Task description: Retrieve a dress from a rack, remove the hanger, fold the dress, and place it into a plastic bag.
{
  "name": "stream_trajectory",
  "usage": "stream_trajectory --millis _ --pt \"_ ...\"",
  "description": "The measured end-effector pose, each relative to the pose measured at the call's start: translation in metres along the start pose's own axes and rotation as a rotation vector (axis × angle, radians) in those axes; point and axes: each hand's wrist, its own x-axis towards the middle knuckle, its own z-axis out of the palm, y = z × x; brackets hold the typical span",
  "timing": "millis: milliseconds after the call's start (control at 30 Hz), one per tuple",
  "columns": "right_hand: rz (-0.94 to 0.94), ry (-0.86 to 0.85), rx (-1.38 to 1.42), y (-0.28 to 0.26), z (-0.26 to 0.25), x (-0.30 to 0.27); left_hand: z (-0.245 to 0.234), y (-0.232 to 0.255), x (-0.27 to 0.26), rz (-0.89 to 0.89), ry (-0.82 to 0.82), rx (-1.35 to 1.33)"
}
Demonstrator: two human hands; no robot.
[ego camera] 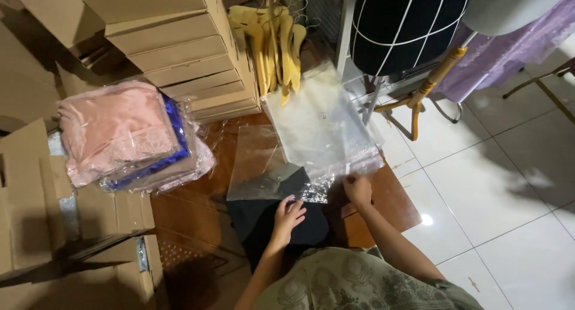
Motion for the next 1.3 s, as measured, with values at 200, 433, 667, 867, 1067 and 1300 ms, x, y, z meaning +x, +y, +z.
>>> stream_trajectory --millis 200,433,667,867,1067,1300 --pt "-0.011 0.042 0.167 0.006 -0.006 0.002 0.012 0.012 -0.005 0.086 0.213 -0.137" --pt "0.064 -0.221 0.633 -0.016 -0.002 -0.02 0.005 0.025 -0.013 0.132 0.255 -0.347" --pt "-0.074 -0.203 0.907 -0.09 -0.063 -0.079 0.002 -0.003 -0.015 0.04 0.1 -0.354" --pt "-0.287 -0.173 0.897 -0.123 -0.082 -0.124 0.025 -0.001 -0.04 0.689 0.267 0.519" --pt "-0.323 -0.373 1.046 -0.135 -0.074 -0.145 0.051 0.064 -0.086 0.796 0.415 0.951" --pt "-0.615 -0.314 0.874 -0.152 -0.092 -0.178 0.022 0.058 -0.057 1.087 0.383 1.017"
